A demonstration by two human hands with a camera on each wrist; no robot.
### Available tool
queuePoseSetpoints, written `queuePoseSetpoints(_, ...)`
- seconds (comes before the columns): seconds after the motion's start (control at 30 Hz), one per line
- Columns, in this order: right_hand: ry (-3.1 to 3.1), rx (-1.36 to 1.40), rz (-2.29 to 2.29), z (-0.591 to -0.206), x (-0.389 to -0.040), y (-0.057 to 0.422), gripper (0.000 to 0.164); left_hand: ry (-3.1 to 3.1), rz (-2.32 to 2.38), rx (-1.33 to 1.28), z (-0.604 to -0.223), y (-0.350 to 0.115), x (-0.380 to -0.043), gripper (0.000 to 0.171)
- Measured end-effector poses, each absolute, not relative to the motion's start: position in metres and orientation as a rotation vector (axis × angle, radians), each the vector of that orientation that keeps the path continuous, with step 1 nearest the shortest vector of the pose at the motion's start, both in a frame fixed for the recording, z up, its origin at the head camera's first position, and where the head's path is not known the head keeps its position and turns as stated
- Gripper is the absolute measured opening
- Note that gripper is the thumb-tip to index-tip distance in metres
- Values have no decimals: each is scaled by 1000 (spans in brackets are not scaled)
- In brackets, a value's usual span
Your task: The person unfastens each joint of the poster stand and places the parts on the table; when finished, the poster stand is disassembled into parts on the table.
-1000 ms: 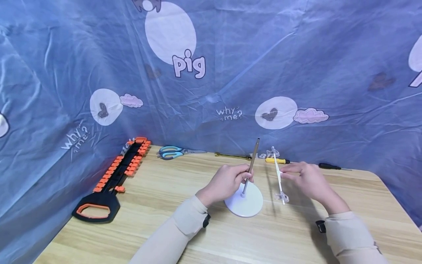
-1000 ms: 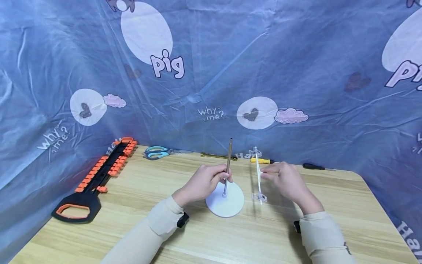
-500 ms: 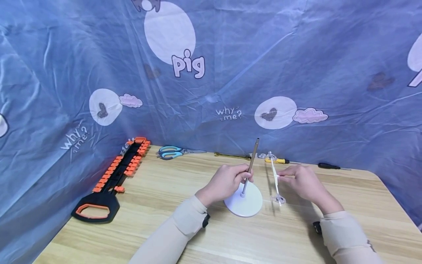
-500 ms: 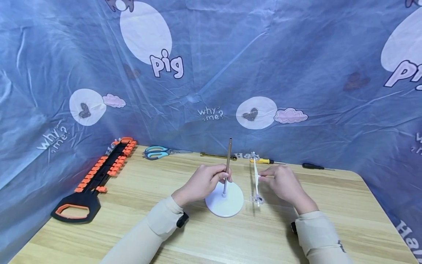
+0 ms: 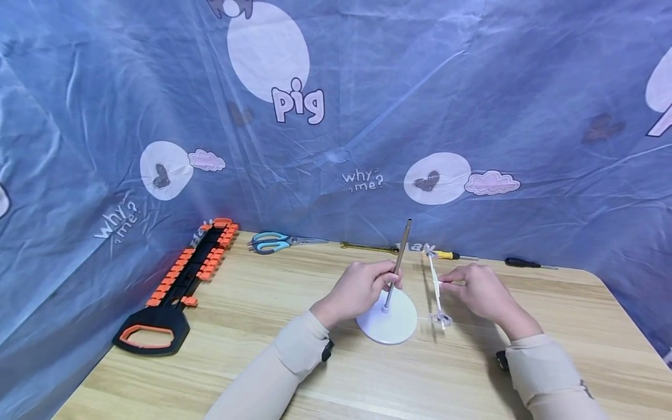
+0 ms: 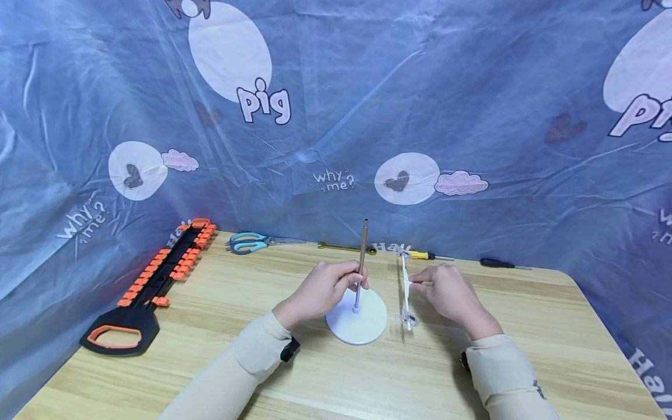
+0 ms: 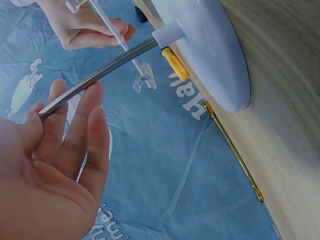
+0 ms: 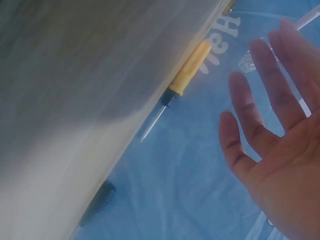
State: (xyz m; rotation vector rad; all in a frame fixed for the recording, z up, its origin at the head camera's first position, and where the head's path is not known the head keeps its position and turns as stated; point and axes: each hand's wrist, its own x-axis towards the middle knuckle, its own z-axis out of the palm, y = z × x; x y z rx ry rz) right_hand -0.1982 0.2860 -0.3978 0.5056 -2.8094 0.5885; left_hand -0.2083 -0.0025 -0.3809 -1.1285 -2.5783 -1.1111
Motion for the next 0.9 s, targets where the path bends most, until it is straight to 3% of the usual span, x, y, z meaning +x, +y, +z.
queuePoseSetpoints(0.43,-2892,582,227,-409,-195,277,13,-2575,-1129,-1120,-381,-3,-207,19)
queuePoseSetpoints(0.9,-2949,510,273,-414,-194,278,13,-2566,-1135,-1135,-382,-2,-208,20)
